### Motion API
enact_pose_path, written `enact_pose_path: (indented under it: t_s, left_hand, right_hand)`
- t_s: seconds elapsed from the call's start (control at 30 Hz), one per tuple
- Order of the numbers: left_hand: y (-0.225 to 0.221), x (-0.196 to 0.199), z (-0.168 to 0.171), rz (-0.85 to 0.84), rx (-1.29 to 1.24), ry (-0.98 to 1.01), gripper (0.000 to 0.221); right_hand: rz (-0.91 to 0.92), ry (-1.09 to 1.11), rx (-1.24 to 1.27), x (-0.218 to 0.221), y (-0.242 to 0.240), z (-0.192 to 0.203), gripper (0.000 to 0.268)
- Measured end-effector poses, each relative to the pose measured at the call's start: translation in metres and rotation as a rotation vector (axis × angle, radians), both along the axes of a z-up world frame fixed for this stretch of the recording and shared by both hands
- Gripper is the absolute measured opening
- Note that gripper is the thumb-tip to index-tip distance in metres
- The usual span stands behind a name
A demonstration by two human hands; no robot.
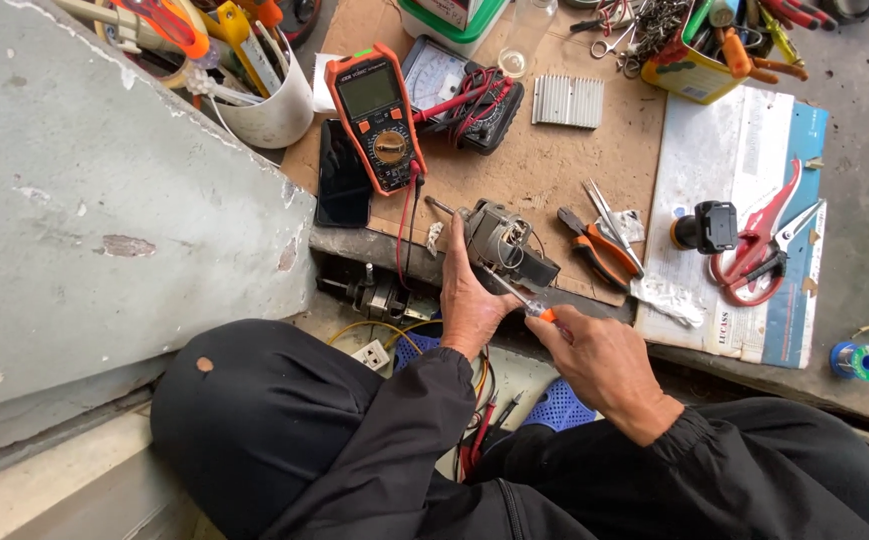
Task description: Lubricating and servicing the shaft of a small electric motor using a screwdriver to ensure smooth rotation.
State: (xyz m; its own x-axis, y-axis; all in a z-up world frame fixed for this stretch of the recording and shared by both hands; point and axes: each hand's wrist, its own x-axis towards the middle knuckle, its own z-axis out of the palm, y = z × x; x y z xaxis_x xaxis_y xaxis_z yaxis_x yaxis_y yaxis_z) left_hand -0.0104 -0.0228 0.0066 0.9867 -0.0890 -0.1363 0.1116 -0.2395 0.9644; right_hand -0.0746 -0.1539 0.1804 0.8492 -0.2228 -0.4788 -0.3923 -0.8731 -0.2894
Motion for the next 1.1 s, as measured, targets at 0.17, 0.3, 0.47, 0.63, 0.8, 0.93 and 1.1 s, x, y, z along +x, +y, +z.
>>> enact_pose_path:
  t_s: [0.17,0.3,0.47,0.63,0.8,0.93,1.1]
  left_hand:
    - [-0.003,0.000,-0.006,0.013,0.006,-0.021,0.157]
    - [-0.003,-0.001,-0.005,0.021,0.026,-0.016,0.158]
    - [-0.002,-0.001,-0.001,0.026,0.034,-0.018,0.157]
    - [-0.001,0.000,0.007,0.010,0.046,-0.032,0.155]
    - [0.004,0.004,0.005,-0.043,0.032,0.018,0.157]
    - [0.011,0.006,0.001,-0.100,0.044,0.042,0.160]
    - [0.034,-0.003,0.014,-0.145,0.184,0.207,0.111]
  right_hand:
    - [-0.116,0.022,0.123,0.002,-0.001,0.004,0.050]
    - [-0.239,0.117,0.221,0.009,-0.001,0.011,0.054]
    - [-0.283,0.159,0.257,0.013,-0.001,0.013,0.054]
    - [-0.279,0.135,0.273,0.012,-0.008,0.006,0.057]
    - [-0.208,0.131,0.208,0.007,-0.010,0.010,0.061]
    - [-0.217,0.106,0.204,0.000,-0.012,0.005,0.062]
    - [-0.246,0.071,0.218,-0.008,-0.042,-0.020,0.057]
